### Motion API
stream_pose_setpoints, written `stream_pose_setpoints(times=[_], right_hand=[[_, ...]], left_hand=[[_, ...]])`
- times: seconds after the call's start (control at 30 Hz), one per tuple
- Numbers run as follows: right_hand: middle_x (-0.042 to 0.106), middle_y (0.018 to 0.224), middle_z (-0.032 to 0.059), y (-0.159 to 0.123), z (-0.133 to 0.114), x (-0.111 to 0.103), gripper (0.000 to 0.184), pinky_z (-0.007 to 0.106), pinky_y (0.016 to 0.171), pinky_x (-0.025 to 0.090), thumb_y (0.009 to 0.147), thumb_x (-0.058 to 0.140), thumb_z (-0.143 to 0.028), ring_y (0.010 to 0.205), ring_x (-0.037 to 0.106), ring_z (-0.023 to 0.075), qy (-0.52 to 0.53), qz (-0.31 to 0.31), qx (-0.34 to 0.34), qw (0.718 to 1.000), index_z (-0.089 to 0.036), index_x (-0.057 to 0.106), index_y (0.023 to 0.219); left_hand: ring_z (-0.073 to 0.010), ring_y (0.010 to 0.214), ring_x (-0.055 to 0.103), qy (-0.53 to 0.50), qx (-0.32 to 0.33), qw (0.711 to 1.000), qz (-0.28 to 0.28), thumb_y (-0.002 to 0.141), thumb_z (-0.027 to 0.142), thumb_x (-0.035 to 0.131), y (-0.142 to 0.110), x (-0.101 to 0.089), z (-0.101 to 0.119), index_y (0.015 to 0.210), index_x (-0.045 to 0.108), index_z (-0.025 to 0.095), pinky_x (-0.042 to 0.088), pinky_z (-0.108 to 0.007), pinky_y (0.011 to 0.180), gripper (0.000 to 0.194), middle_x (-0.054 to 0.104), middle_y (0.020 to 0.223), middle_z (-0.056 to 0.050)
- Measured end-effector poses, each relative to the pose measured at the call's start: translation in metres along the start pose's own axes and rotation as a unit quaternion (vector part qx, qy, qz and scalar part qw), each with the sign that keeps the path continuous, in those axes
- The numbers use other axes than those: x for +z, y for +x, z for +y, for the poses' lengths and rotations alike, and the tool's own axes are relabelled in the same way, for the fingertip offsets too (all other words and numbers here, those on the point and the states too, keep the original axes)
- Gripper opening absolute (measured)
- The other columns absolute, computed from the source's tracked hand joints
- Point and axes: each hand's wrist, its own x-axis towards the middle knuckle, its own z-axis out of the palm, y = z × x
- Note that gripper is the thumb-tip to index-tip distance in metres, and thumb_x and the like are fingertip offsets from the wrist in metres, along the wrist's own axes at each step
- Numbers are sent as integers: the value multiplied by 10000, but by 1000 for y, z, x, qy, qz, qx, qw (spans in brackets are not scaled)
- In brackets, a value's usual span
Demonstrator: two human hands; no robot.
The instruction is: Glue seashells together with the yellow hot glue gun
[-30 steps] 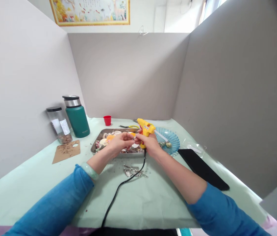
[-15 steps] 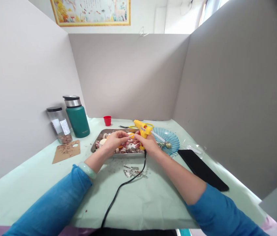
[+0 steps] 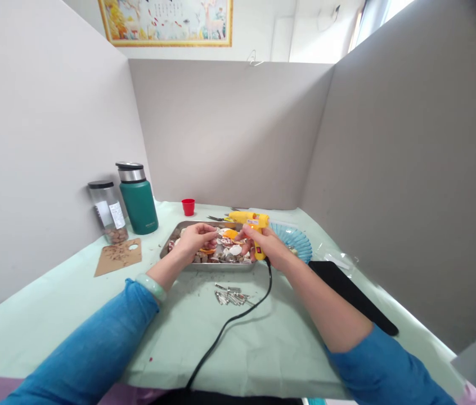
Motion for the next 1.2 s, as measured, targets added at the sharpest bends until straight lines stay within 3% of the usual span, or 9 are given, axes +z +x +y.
stream_pose_setpoints(times=[0.2,0.43,0.6,0.77,1.2], right_hand=[[705,834,62,-1,9,-1,340,166,374,445,851,578,-492,478,595,84,-83,-40,4,996,-163,639,910],[725,825,59,2,16,-1,362,176,377,445,849,578,-485,449,586,81,-89,-46,-15,995,-160,655,988],[719,814,60,3,20,-3,362,175,382,448,844,578,-501,450,588,79,-91,-53,-18,994,-150,658,879],[720,817,50,4,20,-3,360,168,375,440,842,584,-498,453,592,82,-96,-55,-21,994,-166,654,964],[720,820,51,3,19,-4,362,168,389,443,840,578,-502,454,593,77,-105,-64,-25,992,-162,667,924]], left_hand=[[-119,500,607,-3,3,1000,15,650,194,775,0,1,-1,770,603,119,543,-269,559,223,628,583,-12],[-115,496,600,-10,-4,1000,9,657,191,779,0,1,-1,785,613,111,549,-281,567,225,627,583,-18],[-118,500,599,-16,-4,1000,8,634,198,789,-1,1,0,790,615,110,555,-292,566,249,632,601,-19],[-130,511,610,-17,-3,1000,11,624,211,790,-1,1,0,793,619,107,556,-295,566,263,641,594,-31],[-129,508,626,-30,-19,999,24,654,182,777,-4,3,6,783,616,107,550,-272,575,220,665,599,-53]])
